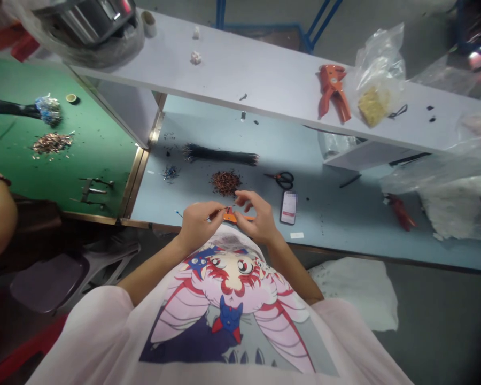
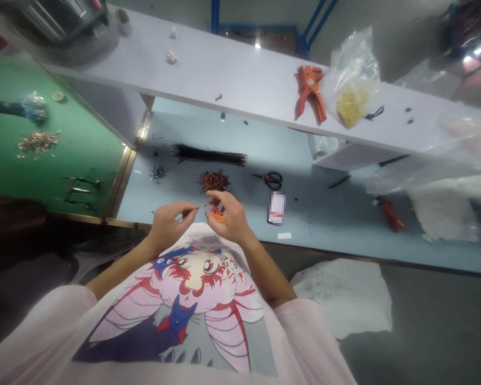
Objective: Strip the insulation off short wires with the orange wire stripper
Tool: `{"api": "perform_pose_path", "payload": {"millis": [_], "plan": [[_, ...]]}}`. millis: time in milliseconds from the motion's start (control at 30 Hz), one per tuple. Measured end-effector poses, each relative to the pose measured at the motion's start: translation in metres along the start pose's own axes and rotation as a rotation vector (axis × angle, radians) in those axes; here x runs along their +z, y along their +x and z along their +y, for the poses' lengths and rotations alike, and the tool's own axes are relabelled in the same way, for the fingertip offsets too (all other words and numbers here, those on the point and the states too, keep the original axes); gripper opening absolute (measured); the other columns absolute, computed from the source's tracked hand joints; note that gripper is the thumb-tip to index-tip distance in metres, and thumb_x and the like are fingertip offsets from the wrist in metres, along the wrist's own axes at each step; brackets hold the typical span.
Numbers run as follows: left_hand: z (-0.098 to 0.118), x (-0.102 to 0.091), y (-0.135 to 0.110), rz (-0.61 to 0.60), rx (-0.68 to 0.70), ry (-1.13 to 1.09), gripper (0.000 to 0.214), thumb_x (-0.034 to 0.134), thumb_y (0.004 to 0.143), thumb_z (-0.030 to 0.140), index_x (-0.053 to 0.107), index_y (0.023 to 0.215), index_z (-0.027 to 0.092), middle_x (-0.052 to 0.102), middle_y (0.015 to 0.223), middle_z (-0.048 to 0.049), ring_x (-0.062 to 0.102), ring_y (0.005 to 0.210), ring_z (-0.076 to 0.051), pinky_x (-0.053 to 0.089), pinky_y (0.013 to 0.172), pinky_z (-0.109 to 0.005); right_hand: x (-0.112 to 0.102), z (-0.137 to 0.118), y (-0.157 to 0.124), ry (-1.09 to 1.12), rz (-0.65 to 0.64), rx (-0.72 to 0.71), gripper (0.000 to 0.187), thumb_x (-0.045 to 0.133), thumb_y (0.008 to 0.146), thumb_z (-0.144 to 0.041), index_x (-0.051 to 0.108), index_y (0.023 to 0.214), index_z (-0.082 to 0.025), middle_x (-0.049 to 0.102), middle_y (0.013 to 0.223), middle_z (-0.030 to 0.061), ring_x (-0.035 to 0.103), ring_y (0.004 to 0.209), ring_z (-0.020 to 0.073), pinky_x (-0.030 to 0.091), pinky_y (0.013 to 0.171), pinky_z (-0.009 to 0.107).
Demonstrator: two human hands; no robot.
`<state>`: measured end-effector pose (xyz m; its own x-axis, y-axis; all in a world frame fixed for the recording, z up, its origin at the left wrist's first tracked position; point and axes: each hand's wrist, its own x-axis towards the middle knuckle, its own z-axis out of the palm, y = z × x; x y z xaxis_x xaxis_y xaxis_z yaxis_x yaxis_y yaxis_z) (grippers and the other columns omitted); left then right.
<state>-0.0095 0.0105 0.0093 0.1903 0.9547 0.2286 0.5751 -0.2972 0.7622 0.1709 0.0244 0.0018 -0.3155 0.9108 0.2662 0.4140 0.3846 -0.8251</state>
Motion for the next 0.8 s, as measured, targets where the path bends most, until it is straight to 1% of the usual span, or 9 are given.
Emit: {"api": "perform_pose_path", "payload": {"millis": [200,367,500,633,700,800], "plan": [[0.000,0.000,-0.002,0.018,0.095,0.162,0.018,0.051,0.082,0.021,0.067,0.075,0.018,0.067,0.065,-0.0022,0.056,0.060,-0.012,0.038,0.062,-0.024,0.002,-0.001,0.000,0.079,0.025,-0.006,0.043,0.055,0.078,-0.018,0.045,0.120,-0.022,0.060,0.096,0.0059,0.059,0.085,0.0168,0.050,0.065,0.028],[0.000,0.001,-0.004,-0.020,0.110,0.192,0.020,0.050,0.083,0.022,0.068,0.075,0.019,0.065,0.064,-0.0021,0.055,0.059,-0.012,0.036,0.061,-0.024,0.007,0.001,-0.001,0.084,0.025,-0.025,0.040,0.053,0.080,-0.015,0.045,0.119,-0.023,0.061,0.088,0.0033,0.058,0.076,0.0140,0.050,0.067,0.029],[-0.004,0.003,-0.007,-0.018,0.074,0.152,0.016,0.051,0.080,0.020,0.065,0.071,0.018,0.063,0.062,-0.0011,0.054,0.058,-0.012,0.038,0.061,-0.023,0.010,0.006,-0.002,0.008,-0.025,-0.072,0.043,0.054,0.078,-0.013,0.046,0.119,-0.023,0.061,0.087,0.0032,0.056,0.075,0.0150,0.049,0.068,0.030],[-0.009,0.005,-0.006,-0.078,0.010,0.142,0.015,0.050,0.078,0.018,0.061,0.068,0.018,0.061,0.062,-0.0003,0.053,0.059,-0.012,0.037,0.059,-0.023,0.017,0.014,-0.002,-0.087,-0.047,-0.150,0.043,0.053,0.076,-0.010,0.047,0.117,-0.023,0.061,0.085,0.0043,0.057,0.077,0.0181,0.049,0.069,0.032],[-0.012,0.007,-0.005,-0.111,-0.027,0.141,0.015,0.049,0.078,0.017,0.060,0.068,0.019,0.060,0.063,0.0001,0.052,0.059,-0.012,0.037,0.059,-0.024,0.022,0.018,0.000,-0.135,-0.041,-0.191,0.044,0.053,0.074,-0.009,0.047,0.116,-0.023,0.061,0.084,0.0050,0.058,0.078,0.0199,0.050,0.068,0.034],[-0.016,0.011,-0.002,-0.160,-0.061,0.130,0.015,0.047,0.078,0.017,0.059,0.071,0.020,0.061,0.065,0.0001,0.052,0.060,-0.013,0.036,0.058,-0.024,0.029,0.022,0.001,-0.196,0.005,-0.240,0.042,0.051,0.074,-0.008,0.048,0.112,-0.024,0.061,0.082,0.0059,0.058,0.075,0.0215,0.051,0.065,0.034]]}}
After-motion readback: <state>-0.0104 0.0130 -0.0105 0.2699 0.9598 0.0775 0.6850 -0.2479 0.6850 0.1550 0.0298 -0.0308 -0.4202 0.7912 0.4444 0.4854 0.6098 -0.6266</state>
